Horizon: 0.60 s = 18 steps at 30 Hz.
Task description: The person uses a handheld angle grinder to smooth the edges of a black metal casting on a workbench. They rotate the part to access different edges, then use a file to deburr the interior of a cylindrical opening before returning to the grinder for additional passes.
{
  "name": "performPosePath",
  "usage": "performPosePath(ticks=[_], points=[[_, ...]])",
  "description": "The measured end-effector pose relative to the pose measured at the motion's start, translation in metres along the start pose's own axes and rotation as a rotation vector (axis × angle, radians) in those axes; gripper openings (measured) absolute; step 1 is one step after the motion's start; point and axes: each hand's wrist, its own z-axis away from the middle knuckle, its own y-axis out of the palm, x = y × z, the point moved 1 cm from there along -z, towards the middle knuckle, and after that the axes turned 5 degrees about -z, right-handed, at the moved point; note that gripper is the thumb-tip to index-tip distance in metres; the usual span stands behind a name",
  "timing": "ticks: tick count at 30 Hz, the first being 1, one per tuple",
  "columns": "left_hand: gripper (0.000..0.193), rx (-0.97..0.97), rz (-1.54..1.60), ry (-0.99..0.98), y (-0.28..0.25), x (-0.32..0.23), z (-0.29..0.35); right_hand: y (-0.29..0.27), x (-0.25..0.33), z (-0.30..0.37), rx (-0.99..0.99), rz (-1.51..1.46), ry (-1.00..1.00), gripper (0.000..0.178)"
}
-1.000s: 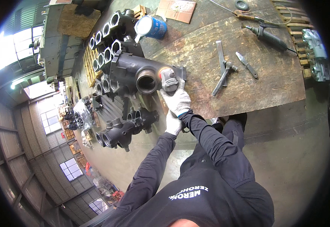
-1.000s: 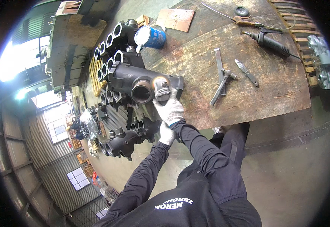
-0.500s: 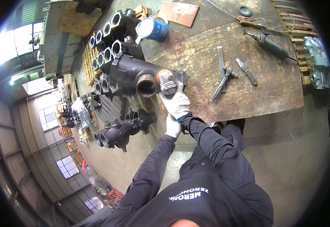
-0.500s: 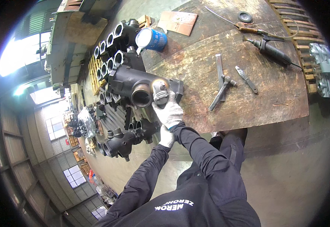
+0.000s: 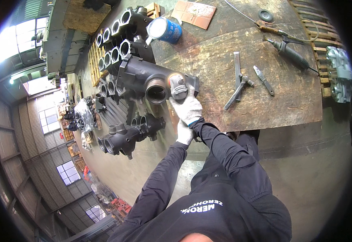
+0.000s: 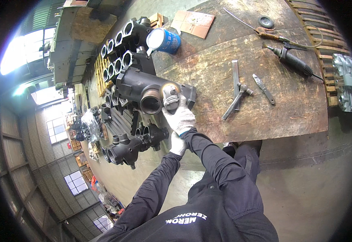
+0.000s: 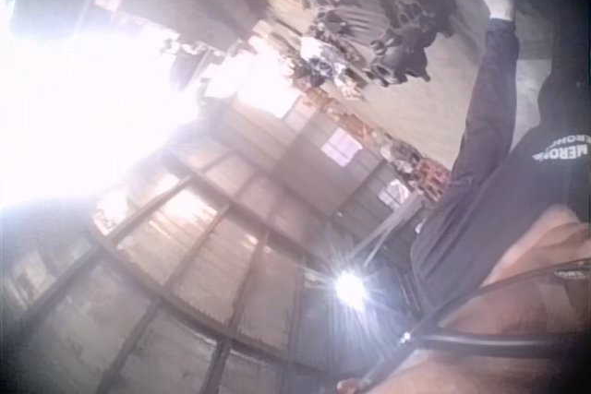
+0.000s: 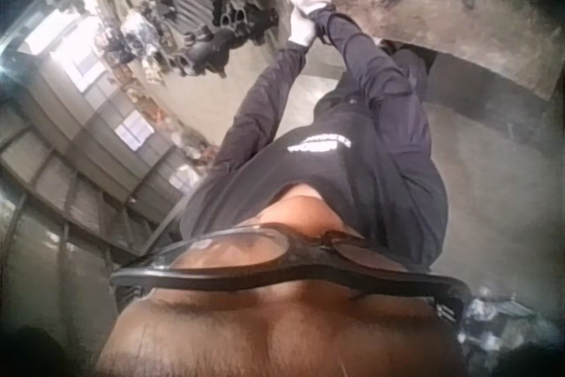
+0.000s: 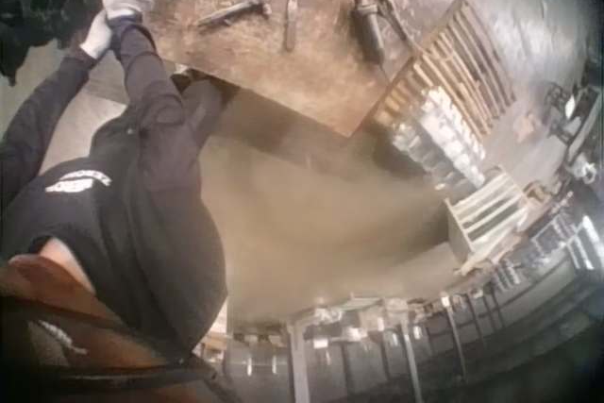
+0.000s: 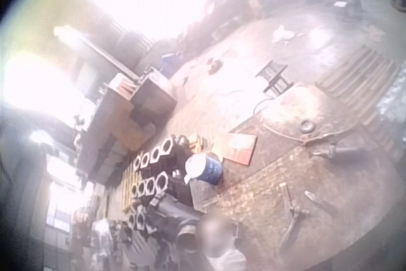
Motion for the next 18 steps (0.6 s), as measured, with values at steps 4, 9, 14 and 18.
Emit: performPosePath(ticks=[4,9,14,18], points=[[0.06,-0.034,0.101,-0.09,0.0,0.014,-0.02,0.008,-0.006,-0.015,0.025,0.077,-0.004,0.095],[0.044,-0.05,0.192,-0.097,0.009,0.01,-0.011,0.005,-0.006,-0.011,0.0,0.086,-0.05,0.096],[0.041,0.044,0.138,-0.003,0.016,-0.005,0.009,-0.007,0.001,0.006,-0.034,0.053,-0.086,0.094],[0.041,0.073,0.078,0.078,0.021,-0.015,0.018,-0.013,0.006,0.013,-0.021,0.044,-0.076,0.097]])
